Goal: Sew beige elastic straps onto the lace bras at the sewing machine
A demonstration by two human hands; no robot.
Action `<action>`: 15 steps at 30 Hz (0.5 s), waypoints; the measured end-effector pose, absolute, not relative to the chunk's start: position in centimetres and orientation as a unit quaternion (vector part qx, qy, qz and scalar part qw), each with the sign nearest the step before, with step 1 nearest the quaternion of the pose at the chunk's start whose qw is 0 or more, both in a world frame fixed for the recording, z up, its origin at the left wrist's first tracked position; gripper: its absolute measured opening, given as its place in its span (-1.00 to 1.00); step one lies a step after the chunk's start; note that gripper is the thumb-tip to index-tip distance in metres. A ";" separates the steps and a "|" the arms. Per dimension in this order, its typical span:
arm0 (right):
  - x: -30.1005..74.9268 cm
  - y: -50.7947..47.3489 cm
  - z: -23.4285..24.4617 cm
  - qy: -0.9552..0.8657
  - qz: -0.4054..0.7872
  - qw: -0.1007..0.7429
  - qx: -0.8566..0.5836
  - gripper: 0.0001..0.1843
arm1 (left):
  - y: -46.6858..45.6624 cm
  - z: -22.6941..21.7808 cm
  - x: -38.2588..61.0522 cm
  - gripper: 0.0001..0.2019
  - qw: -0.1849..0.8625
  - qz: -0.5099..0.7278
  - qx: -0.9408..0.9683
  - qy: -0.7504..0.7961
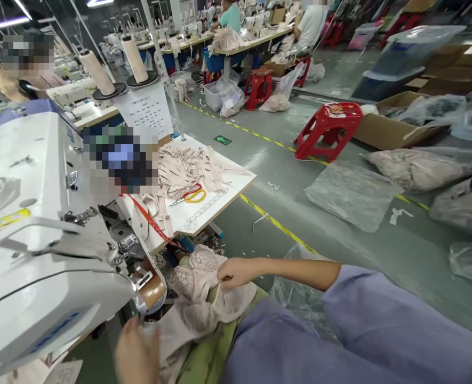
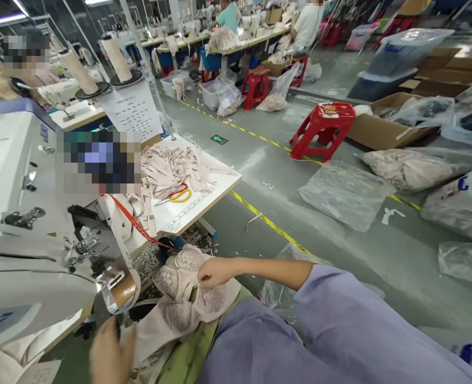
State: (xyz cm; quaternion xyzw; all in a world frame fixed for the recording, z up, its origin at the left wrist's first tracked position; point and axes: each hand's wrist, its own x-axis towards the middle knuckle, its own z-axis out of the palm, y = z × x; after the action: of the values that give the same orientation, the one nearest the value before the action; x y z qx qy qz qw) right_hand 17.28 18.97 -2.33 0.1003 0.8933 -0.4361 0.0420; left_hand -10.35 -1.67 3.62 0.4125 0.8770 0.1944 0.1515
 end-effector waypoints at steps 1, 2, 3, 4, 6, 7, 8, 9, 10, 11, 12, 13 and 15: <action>16.9 18.4 -1.2 0.889 -0.449 0.036 0.079 -0.71 | -0.2 2.9 -8.0 -0.33 0.179 0.239 0.449 0.842; 16.6 18.1 0.0 0.882 -0.468 0.035 0.047 -0.71 | 1.0 2.2 -5.6 -0.37 0.256 0.275 0.499 0.781; 16.4 18.3 1.2 0.872 -0.488 0.031 0.019 -0.73 | 2.0 1.6 -3.2 -0.44 0.356 0.284 0.535 0.712; 16.5 19.0 2.4 0.862 -0.506 0.017 0.023 -0.76 | 2.7 1.1 -1.2 -0.53 0.455 0.260 0.544 0.655; 17.1 22.3 4.6 0.844 -0.515 -0.053 0.139 -0.84 | 3.2 0.4 1.4 -0.50 0.556 0.225 0.509 0.618; 17.6 24.9 5.6 0.819 -0.473 -0.121 0.303 -0.86 | 3.1 0.2 2.0 -0.47 0.582 0.221 0.490 0.610; 18.2 27.8 6.6 0.794 -0.433 -0.165 0.394 -0.80 | 2.9 0.0 2.2 -0.45 0.594 0.232 0.472 0.608; 18.7 31.0 7.4 0.769 -0.402 -0.198 0.456 -0.72 | 2.7 0.0 2.2 -0.44 0.598 0.252 0.456 0.608; 19.1 34.1 8.1 0.744 -0.378 -0.219 0.506 -0.68 | 2.4 0.1 2.0 -0.44 0.600 0.272 0.440 0.610; 19.3 37.0 8.6 0.719 -0.359 -0.233 0.548 -0.67 | 2.2 0.2 1.8 -0.44 0.604 0.285 0.425 0.611; 19.5 39.5 9.1 0.695 -0.343 -0.242 0.584 -0.67 | 2.0 0.4 1.6 -0.44 0.612 0.285 0.415 0.610; 19.5 41.5 9.4 0.674 -0.334 -0.246 0.611 -0.69 | 1.8 0.7 1.5 -0.43 0.621 0.275 0.412 0.607; 19.2 43.9 9.8 0.651 -0.332 -0.245 0.637 -0.79 | 1.5 1.4 1.2 -0.42 0.633 0.246 0.416 0.605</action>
State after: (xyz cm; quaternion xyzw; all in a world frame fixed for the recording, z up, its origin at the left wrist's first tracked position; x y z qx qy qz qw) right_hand 19.19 43.91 9.78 0.6371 0.6511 -0.3316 -0.2454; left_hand 1.19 1.50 1.36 0.4160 0.6051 0.2455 0.6329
